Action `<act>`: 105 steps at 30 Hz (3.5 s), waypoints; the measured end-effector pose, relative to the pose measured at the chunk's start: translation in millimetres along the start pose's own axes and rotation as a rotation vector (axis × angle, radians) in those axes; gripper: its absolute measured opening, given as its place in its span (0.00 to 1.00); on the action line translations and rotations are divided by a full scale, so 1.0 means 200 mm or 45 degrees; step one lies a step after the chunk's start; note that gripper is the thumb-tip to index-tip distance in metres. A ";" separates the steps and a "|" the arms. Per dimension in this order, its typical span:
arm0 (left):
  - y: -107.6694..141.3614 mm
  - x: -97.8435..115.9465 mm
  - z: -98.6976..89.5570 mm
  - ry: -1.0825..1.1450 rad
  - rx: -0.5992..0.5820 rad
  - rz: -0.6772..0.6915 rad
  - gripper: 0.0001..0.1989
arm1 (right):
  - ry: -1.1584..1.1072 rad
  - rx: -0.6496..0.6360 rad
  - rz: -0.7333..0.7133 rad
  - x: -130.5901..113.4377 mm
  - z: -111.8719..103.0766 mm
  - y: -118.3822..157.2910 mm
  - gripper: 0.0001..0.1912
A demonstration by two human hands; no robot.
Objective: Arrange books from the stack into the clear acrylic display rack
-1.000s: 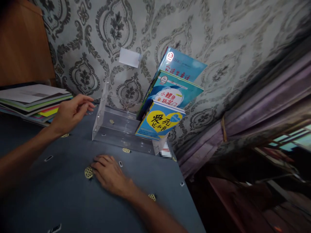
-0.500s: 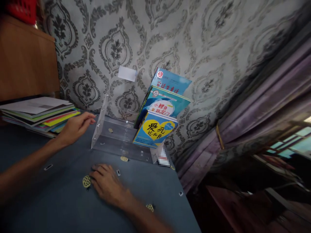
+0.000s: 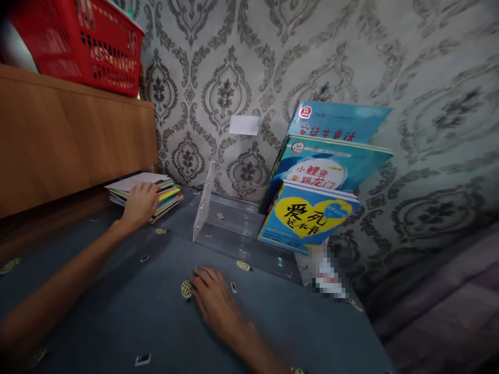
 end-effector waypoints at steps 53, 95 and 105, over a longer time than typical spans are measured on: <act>0.27 0.09 -0.21 -0.538 -0.539 0.081 0.19 | 0.024 -0.063 -0.024 0.00 0.01 0.01 0.13; 0.66 0.72 -0.04 0.279 -1.150 0.118 0.13 | -0.106 0.340 0.039 -0.08 -0.21 0.38 0.18; 0.65 0.95 0.09 0.383 -0.943 0.457 0.22 | -0.006 -0.065 0.277 0.00 -0.14 0.29 0.18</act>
Point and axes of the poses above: each hand's wrist, its own y-axis away from the middle knuckle, its own z-axis out of the palm, x = y × z, the point moved 3 cm from there along -y, towards the middle knuckle, and after that the axes turned 12 degrees about y, right-handed, at the moved point
